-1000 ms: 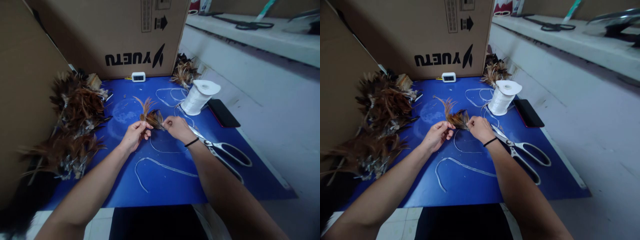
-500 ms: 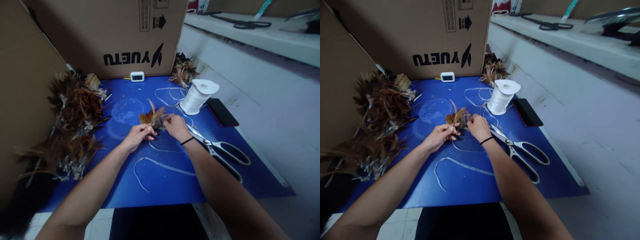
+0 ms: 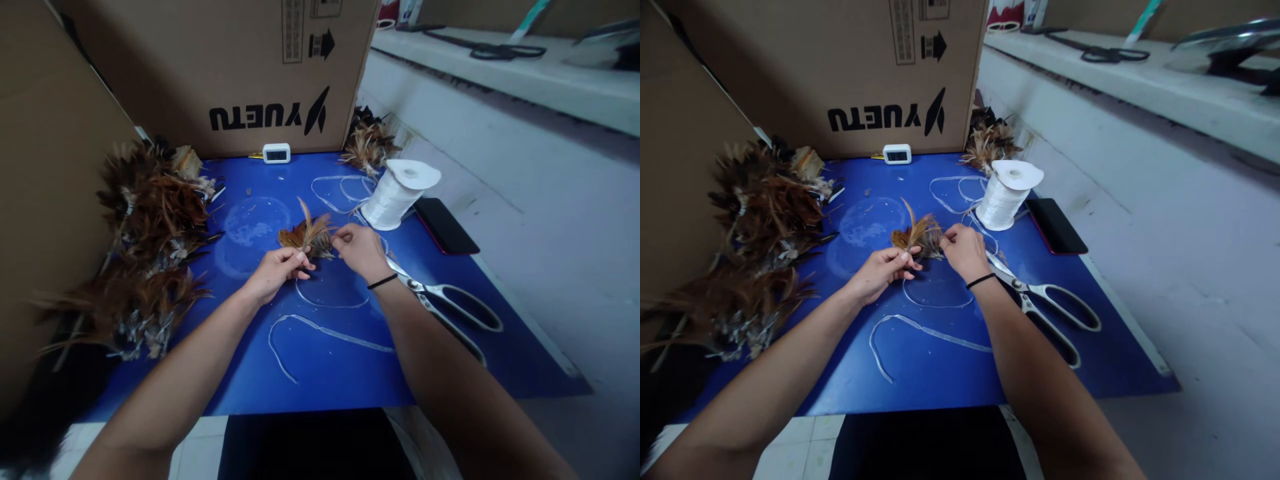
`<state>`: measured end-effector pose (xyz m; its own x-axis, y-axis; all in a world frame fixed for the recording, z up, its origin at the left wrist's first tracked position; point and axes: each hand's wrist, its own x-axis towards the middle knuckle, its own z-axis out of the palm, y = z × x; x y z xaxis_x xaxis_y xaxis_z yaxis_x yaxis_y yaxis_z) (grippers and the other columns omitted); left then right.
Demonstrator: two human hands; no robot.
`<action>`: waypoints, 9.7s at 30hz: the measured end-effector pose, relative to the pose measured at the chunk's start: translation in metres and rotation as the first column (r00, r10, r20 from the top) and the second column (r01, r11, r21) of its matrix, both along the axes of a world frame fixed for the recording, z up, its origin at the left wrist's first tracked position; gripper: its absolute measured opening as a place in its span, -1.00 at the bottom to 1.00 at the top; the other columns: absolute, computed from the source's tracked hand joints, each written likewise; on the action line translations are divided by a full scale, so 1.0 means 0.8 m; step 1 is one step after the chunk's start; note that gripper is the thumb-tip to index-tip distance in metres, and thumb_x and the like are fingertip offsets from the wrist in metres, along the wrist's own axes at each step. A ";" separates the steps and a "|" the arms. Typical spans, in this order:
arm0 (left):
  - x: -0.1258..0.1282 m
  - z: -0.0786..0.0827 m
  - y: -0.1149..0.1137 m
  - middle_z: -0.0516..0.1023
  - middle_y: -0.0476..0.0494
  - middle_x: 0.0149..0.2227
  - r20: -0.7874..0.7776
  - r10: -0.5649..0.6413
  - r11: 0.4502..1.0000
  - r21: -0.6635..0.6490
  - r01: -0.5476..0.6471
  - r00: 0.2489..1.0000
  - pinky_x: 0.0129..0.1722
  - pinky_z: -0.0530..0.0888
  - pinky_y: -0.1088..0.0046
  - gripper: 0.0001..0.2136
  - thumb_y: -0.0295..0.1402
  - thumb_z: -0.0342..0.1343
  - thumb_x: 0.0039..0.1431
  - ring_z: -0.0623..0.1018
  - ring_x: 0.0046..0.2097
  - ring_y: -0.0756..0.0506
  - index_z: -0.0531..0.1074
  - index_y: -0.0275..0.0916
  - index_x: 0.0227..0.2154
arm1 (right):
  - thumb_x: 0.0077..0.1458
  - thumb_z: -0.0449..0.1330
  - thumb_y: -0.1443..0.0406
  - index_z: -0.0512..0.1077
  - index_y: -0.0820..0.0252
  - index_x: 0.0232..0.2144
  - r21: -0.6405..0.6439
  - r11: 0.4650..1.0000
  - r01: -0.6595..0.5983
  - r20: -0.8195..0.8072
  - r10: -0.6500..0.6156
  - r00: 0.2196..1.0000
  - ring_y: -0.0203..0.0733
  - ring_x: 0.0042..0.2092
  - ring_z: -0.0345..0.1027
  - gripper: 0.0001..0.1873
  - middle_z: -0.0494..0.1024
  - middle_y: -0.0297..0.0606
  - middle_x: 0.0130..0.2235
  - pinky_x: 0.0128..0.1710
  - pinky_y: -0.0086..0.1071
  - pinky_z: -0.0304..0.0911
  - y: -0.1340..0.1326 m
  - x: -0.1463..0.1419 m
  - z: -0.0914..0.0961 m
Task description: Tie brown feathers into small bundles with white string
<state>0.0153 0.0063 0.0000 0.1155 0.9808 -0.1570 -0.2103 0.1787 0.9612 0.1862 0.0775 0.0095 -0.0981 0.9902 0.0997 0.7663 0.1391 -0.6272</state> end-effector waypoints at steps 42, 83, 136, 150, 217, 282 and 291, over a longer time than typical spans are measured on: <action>0.001 0.001 -0.002 0.44 -0.06 -0.57 0.069 0.102 0.995 0.005 -0.102 0.992 -0.50 0.36 0.58 -0.75 -0.20 0.16 0.05 0.41 -0.53 0.08 0.43 -0.33 -0.48 | -0.25 0.28 0.36 0.39 0.28 -0.45 -0.275 0.928 -0.253 -0.773 -0.057 0.632 -0.39 -0.55 0.26 -0.79 0.38 -0.39 -0.57 -0.69 -0.55 0.04 -0.014 -0.008 0.024; 0.000 0.000 -0.002 0.41 -0.01 -0.64 0.121 0.144 0.989 0.029 -0.148 0.982 -0.55 0.28 0.59 -0.73 -0.16 0.20 -0.01 0.37 -0.57 0.08 0.41 -0.32 -0.48 | -0.01 0.18 0.21 0.43 0.25 -0.55 -0.338 0.860 -0.383 -0.441 0.215 0.871 -0.41 -0.59 0.17 -0.79 0.41 -0.33 -0.57 -0.62 -0.50 0.07 -0.037 -0.025 0.027; 0.003 -0.001 -0.002 0.41 -0.03 -0.56 0.186 0.194 0.976 0.067 -0.209 0.963 -0.60 0.28 0.61 -0.75 -0.21 0.20 0.00 0.35 -0.58 0.12 0.47 -0.36 -0.44 | -0.24 0.31 0.29 0.30 0.21 -0.57 -0.245 0.910 -0.334 -0.885 -0.070 0.460 -0.41 -0.54 0.22 -0.77 0.40 -0.39 -0.57 -0.65 -0.52 0.03 -0.050 -0.046 0.018; 0.008 -0.006 -0.004 0.38 0.01 -0.65 -0.008 0.236 0.958 0.170 -0.232 0.972 -0.61 0.27 0.58 -0.73 -0.18 0.13 0.06 0.33 -0.62 0.10 0.43 -0.33 -0.52 | -0.20 0.28 0.29 0.34 0.20 -0.54 -0.129 0.955 -0.266 -0.749 0.082 0.658 -0.39 -0.53 0.23 -0.83 0.40 -0.39 -0.54 -0.54 -0.46 0.16 -0.051 -0.049 0.005; -0.001 0.000 -0.002 0.41 -0.03 -0.63 -0.007 -0.036 0.999 0.022 0.036 0.999 -0.61 0.28 0.61 -0.69 -0.16 0.18 0.02 0.39 -0.59 0.09 0.44 -0.38 -0.47 | -0.07 0.18 0.31 0.40 0.21 -0.43 -0.039 0.911 -0.411 -0.609 0.304 0.733 -0.38 -0.52 0.24 -0.91 0.45 -0.38 -0.50 -0.51 -0.43 0.15 -0.032 -0.027 0.011; 0.001 -0.002 -0.005 0.41 -0.03 -0.63 0.136 0.018 0.999 -0.033 -0.014 0.991 -0.66 0.28 0.63 -0.68 -0.12 0.17 0.01 0.35 -0.63 0.12 0.42 -0.36 -0.50 | -0.17 0.31 0.26 0.46 0.23 -0.41 -0.190 0.866 -0.462 -0.874 0.065 0.481 -0.35 -0.45 0.29 -0.79 0.45 -0.36 -0.49 -0.51 -0.44 0.06 -0.046 -0.032 0.021; 0.001 -0.001 -0.006 0.39 -0.03 -0.65 0.118 -0.012 1.000 -0.024 0.015 0.993 -0.66 0.27 0.63 -0.67 -0.13 0.14 0.05 0.35 -0.63 0.11 0.42 -0.36 -0.53 | -0.21 0.35 0.20 0.50 0.21 -0.46 -0.083 0.904 -0.419 -0.844 0.160 0.512 -0.34 -0.50 0.28 -0.76 0.46 -0.38 -0.55 -0.43 -0.35 0.20 -0.044 -0.033 0.015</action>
<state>0.0159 0.0016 -0.0005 0.1474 0.9751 -0.1656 -0.3195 0.2054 0.9251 0.1596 0.0425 0.0212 -0.3907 0.9189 0.0536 -0.1359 0.0000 -0.9907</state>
